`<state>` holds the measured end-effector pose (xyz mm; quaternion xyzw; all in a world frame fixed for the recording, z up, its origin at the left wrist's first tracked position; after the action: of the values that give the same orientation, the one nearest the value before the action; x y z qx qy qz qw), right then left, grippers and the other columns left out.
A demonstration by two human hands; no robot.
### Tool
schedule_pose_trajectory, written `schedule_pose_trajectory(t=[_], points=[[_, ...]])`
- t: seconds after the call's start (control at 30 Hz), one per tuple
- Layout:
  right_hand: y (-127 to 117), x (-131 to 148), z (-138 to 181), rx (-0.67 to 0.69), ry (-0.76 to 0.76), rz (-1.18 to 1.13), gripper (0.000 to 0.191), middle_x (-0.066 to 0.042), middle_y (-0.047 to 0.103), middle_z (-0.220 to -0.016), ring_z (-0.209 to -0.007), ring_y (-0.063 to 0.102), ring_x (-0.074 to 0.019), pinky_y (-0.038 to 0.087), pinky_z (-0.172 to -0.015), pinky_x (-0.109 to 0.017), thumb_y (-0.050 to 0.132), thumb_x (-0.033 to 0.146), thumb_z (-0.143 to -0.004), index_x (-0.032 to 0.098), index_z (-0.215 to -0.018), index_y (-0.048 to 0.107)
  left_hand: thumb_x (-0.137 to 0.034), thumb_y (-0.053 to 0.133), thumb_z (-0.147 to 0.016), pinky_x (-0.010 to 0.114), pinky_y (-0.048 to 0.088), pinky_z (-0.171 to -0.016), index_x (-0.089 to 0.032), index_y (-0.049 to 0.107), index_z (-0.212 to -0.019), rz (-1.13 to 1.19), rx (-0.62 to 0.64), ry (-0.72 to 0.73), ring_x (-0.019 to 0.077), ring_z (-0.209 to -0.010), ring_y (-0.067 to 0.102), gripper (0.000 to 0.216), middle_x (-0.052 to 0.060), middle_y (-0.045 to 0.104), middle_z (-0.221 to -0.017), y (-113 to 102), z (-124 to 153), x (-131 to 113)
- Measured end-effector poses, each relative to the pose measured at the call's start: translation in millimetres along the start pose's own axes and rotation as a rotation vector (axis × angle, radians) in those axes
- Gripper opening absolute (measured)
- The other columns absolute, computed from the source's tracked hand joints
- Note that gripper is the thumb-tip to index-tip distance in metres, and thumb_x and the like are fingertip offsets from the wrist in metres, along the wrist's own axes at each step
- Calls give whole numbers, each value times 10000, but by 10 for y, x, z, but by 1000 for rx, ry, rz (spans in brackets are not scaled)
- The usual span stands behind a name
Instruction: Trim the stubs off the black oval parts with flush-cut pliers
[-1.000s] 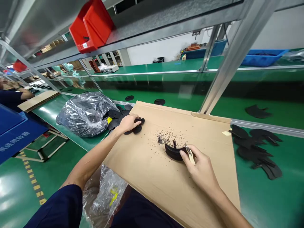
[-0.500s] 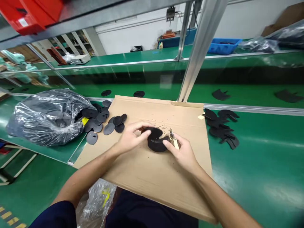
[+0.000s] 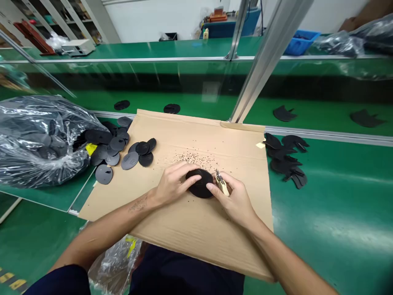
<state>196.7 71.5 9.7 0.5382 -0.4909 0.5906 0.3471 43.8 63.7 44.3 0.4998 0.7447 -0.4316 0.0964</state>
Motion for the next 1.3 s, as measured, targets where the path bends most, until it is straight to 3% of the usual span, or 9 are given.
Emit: schedule_pose_trajectory(t=[0.13, 0.3, 0.43, 0.5, 0.73, 1.0, 1.3], points=[[5, 9, 11, 5, -20, 24, 320, -5, 594, -766, -705, 540, -170, 467, -660, -282, 655, 519, -941, 208, -873, 631, -246, 641, -973, 273, 571, -752, -158, 697, -1101, 15, -20, 21, 140, -816, 693, 164, 59, 763, -936, -7, 21, -17], [-12, 139, 32, -29, -165, 97, 240, -13, 636, -803, -726, 582, -174, 481, -680, -292, 631, 435, -981, 218, -880, 625, -267, 680, -948, 262, 562, -714, -172, 698, -1138, 55, -63, 22, 129, -771, 661, 213, 42, 739, -894, -47, 26, -48], [-23, 284, 71, -63, -315, 168, 52, -35, 700, -906, -814, 655, -191, 509, -727, -312, 606, 262, -998, 235, -985, 648, -366, 668, -957, 300, 584, -774, -173, 682, -1239, 239, 34, -113, 158, -871, 691, 342, 80, 745, -986, 17, 0, 59], [-20, 353, 101, -65, -389, 185, 72, -39, 717, -934, -830, 673, -194, 521, -741, -324, 606, 193, -984, 243, -1009, 651, -401, 656, -962, 317, 590, -802, -178, 714, -1194, 339, 89, -125, 176, -920, 711, 326, 96, 759, -1015, 55, -7, 65], [7, 423, 159, -49, -490, 267, 204, -54, 713, -913, -819, 679, -218, 553, -745, -379, 595, 99, -937, 254, -1054, 658, -314, 672, -957, 315, 597, -813, -175, 746, -1127, 367, 89, -40, 172, -916, 728, 231, 92, 776, -998, 16, -17, -26], [49, 454, 167, -21, -555, 276, 287, -44, 723, -924, -855, 680, -213, 537, -734, -358, 569, 25, -899, 256, -1058, 631, -192, 647, -958, 321, 618, -786, -175, 727, -1138, 242, 15, 190, 171, -882, 748, 198, 83, 797, -955, -95, -23, -235], [87, 438, 170, 12, -552, 287, 239, -56, 730, -930, -818, 687, -213, 546, -733, -366, 554, 75, -926, 249, -1067, 635, -177, 764, -874, 304, 613, -787, -184, 749, -1130, 272, -9, 180, 164, -855, 749, 257, 71, 803, -931, -125, 8, -210]])
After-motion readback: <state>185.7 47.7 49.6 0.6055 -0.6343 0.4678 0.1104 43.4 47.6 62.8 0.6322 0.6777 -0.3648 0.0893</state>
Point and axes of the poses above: each hand's wrist, its own z-axis away from the middle knuckle, its own y-axis out of the palm, x = y × z, the point moved 9 cm from there along -z, towards the middle knuckle
